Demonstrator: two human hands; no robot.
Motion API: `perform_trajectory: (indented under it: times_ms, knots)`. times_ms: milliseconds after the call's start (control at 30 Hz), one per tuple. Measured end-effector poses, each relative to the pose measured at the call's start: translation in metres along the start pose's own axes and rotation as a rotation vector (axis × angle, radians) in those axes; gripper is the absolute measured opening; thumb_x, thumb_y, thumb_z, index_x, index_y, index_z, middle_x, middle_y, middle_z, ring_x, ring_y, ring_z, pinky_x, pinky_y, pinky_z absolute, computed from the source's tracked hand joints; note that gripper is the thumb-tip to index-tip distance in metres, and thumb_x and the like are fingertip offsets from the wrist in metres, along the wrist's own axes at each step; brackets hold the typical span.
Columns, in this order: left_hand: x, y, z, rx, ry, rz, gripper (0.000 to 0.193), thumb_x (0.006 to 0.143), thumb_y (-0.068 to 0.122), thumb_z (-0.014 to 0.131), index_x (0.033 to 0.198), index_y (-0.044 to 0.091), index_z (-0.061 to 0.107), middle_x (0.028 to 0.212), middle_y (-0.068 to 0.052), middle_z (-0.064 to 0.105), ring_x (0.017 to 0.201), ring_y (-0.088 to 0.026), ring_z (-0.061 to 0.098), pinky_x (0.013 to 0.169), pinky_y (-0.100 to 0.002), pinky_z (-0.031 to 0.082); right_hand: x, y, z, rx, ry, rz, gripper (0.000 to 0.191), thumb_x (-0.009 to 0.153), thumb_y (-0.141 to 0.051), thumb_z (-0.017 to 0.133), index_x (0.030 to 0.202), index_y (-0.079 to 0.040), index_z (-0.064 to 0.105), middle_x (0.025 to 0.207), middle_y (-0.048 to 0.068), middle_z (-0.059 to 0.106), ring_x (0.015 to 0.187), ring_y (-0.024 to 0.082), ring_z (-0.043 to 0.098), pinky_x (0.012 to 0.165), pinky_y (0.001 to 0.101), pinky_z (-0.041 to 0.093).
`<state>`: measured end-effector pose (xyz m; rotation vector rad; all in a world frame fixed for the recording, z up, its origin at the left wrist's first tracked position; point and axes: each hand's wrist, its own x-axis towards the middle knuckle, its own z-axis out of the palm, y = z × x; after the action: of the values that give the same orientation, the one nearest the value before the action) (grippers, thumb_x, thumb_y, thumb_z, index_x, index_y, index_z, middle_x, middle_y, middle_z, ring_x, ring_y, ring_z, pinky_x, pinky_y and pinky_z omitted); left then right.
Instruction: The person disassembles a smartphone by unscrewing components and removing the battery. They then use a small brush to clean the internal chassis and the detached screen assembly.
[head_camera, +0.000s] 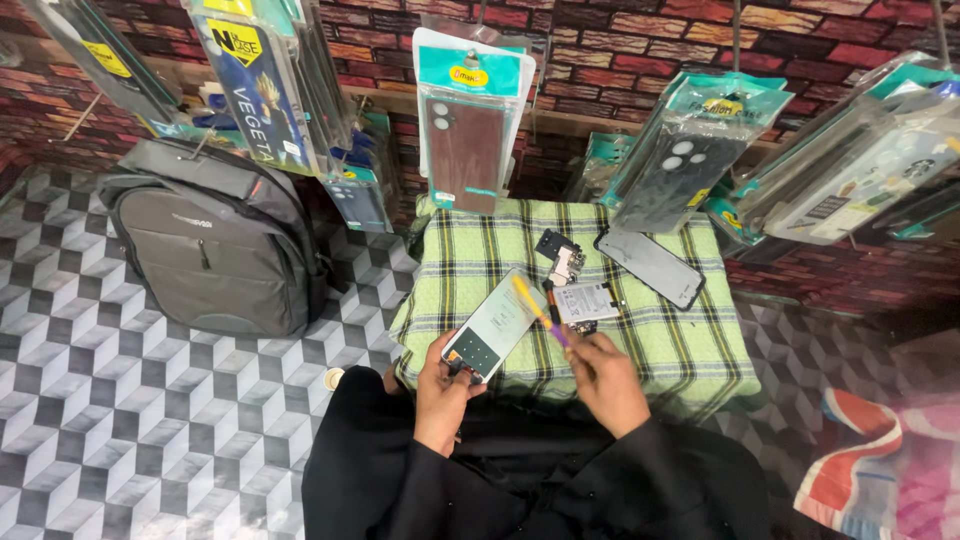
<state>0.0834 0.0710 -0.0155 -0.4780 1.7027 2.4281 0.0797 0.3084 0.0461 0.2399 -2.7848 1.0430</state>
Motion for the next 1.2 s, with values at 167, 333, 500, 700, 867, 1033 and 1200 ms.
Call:
perform_trajectory:
  times_ms: [167,333,500,700,867,1033,1200]
  knots:
    - [0.0,0.001,0.0,-0.083,0.05,-0.011,0.059,0.093,-0.011,0.045,0.146,0.014,0.045,0.12,-0.009,0.068,0.098,-0.016,0.071,0.075,-0.029,0.064,-0.01,0.006,-0.003,0.144,-0.374,-0.117,0.038,0.087,-0.007,0.071,0.124,-0.009,0.075,0.088,0.01,0.071,0.074,0.024,0.068,0.07,0.0371,0.054]
    - [-0.001,0.002,-0.004,-0.037,0.058,0.004,0.062,0.091,-0.011,0.047,0.147,0.016,0.046,0.119,-0.01,0.069,0.096,-0.016,0.071,0.072,-0.028,0.061,-0.008,0.021,-0.005,0.245,-0.103,0.11,0.031,0.089,-0.012,0.075,0.119,-0.005,0.075,0.088,0.011,0.08,0.074,0.015,0.074,0.066,0.031,0.058]
    - [-0.002,0.003,-0.006,0.033,0.075,-0.02,0.063,0.092,-0.007,0.048,0.149,0.018,0.045,0.121,-0.008,0.07,0.093,-0.015,0.069,0.067,-0.025,0.056,-0.01,0.031,0.0,0.229,-0.048,0.318,0.029,0.089,-0.012,0.077,0.117,-0.004,0.077,0.073,0.011,0.076,0.055,0.014,0.065,0.055,0.0301,0.053]
    - [-0.002,0.004,-0.005,-0.003,0.103,-0.054,0.063,0.093,-0.007,0.045,0.15,0.018,0.037,0.129,-0.009,0.065,0.099,-0.017,0.069,0.071,-0.029,0.06,-0.015,0.045,0.003,0.505,-0.019,0.347,0.038,0.088,-0.007,0.073,0.126,-0.005,0.071,0.085,0.006,0.073,0.067,0.01,0.066,0.057,0.0271,0.059]
    - [-0.004,0.01,-0.003,-0.058,0.08,-0.059,0.059,0.094,-0.008,0.04,0.148,0.016,0.036,0.135,-0.011,0.06,0.102,-0.02,0.07,0.074,-0.036,0.065,-0.013,0.061,0.004,0.625,0.022,0.405,0.035,0.095,-0.006,0.065,0.13,-0.006,0.067,0.089,0.004,0.073,0.07,0.009,0.066,0.06,0.0268,0.059]
    - [-0.005,0.012,-0.003,-0.034,0.072,-0.053,0.058,0.096,-0.006,0.042,0.149,0.016,0.037,0.132,-0.012,0.061,0.103,-0.019,0.07,0.075,-0.034,0.064,-0.018,0.071,0.008,0.541,-0.377,0.353,0.031,0.091,-0.006,0.07,0.122,-0.006,0.076,0.084,0.003,0.077,0.066,0.01,0.067,0.06,0.0258,0.058]
    - [-0.005,0.008,-0.004,-0.027,0.071,-0.037,0.057,0.097,-0.004,0.044,0.15,0.017,0.036,0.131,-0.011,0.063,0.103,-0.018,0.069,0.076,-0.033,0.062,-0.022,0.076,0.011,0.56,-0.481,0.284,0.028,0.093,-0.008,0.07,0.12,-0.005,0.078,0.081,0.002,0.075,0.067,0.008,0.062,0.061,0.0241,0.053]
